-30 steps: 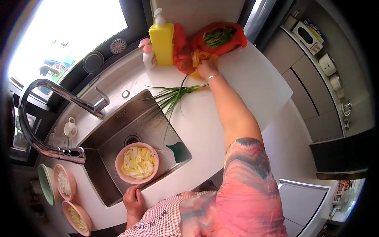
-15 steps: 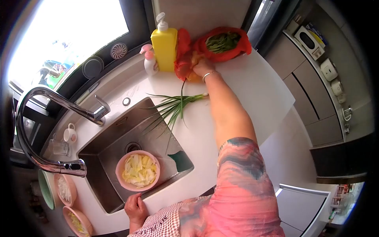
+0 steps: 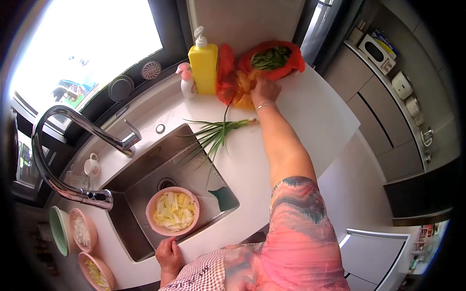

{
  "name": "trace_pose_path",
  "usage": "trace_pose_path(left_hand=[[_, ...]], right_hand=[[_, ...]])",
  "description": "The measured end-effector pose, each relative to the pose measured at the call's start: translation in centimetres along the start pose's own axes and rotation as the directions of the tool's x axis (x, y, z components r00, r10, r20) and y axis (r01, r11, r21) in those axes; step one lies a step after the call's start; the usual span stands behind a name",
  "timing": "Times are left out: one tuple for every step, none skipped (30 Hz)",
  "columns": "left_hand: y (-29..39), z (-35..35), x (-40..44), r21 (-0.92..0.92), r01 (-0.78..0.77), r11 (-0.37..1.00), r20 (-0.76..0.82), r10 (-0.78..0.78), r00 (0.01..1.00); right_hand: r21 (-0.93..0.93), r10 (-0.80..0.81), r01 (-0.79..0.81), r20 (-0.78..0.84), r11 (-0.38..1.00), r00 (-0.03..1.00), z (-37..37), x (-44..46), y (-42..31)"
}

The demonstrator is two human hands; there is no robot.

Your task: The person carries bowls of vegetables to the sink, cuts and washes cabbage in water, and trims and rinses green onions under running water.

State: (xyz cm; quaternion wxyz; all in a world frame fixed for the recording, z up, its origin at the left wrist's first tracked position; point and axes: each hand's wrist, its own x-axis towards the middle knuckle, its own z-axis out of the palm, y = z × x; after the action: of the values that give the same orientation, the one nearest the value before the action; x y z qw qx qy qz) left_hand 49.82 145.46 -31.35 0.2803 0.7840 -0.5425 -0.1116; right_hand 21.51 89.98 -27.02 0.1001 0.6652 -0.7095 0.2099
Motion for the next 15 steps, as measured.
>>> trace_pose_path(left_hand=[[-0.1,0.0,0.0,-0.001,-0.003,1.000,0.000,0.003,1.000],[0.0,0.0,-0.1,0.006,-0.005,1.000,0.002,0.005,1.000],[0.0,0.0,0.0,0.010,-0.008,1.000,0.003,0.008,1.000],[0.0,0.0,0.0,0.013,-0.012,1.000,0.005,0.012,1.000],[0.0,0.0,0.0,0.013,-0.013,1.000,0.005,0.013,1.000],[0.0,0.1,0.0,0.012,-0.014,1.000,0.004,0.014,1.000],[0.0,0.1,0.0,0.014,-0.014,1.000,0.005,0.014,1.000],[-0.1,0.1,0.0,0.012,-0.014,1.000,0.008,0.014,1.000],[-0.1,0.2,0.0,0.010,-0.016,1.000,0.011,0.016,1.000],[-0.2,0.2,0.0,0.008,-0.018,1.000,0.014,0.018,1.000],[-0.2,0.2,0.0,0.006,-0.016,1.000,0.015,0.016,1.000],[-0.3,0.3,-0.1,0.004,-0.014,1.000,0.016,0.014,1.000],[-0.4,0.3,-0.1,0.002,-0.010,1.000,0.016,0.010,1.000],[-0.5,0.3,-0.1,0.007,-0.020,1.000,0.015,0.019,1.000],[-0.6,0.3,-0.1,0.011,-0.028,1.000,0.014,0.027,1.000]], right_hand=[[0.078,-0.005,0.006,-0.018,0.997,1.000,0.2,-0.1,0.4],[0.153,-0.008,0.013,-0.036,0.988,0.999,0.5,-0.1,0.7],[0.196,0.018,-0.014,-0.014,0.981,1.000,0.3,-0.1,0.8],[0.238,0.041,-0.042,0.009,0.970,0.999,0.1,-0.1,0.8],[0.280,0.063,-0.070,0.033,0.958,0.997,-0.1,-0.1,0.8],[0.302,-0.051,0.064,-0.048,0.951,0.997,0.2,0.1,1.1],[0.314,-0.162,0.195,-0.128,0.929,0.978,1.1,0.0,1.5],[0.316,-0.267,0.322,-0.207,0.893,0.941,2.0,0.0,2.0],[0.286,-0.286,0.290,-0.054,0.913,0.957,2.2,0.0,2.3],[0.251,-0.293,0.261,0.101,0.932,0.951,2.5,-0.1,2.5],[0.213,-0.288,0.237,0.253,0.948,0.924,2.7,-0.1,2.8],[0.254,-0.236,0.168,0.266,0.953,0.935,2.6,-0.1,2.7],[0.294,-0.186,0.100,0.281,0.951,0.942,2.5,0.1,2.3],[0.333,-0.138,0.033,0.298,0.942,0.945,2.3,0.2,1.9],[0.366,-0.141,0.025,0.294,0.930,0.945,2.2,0.4,1.7]])
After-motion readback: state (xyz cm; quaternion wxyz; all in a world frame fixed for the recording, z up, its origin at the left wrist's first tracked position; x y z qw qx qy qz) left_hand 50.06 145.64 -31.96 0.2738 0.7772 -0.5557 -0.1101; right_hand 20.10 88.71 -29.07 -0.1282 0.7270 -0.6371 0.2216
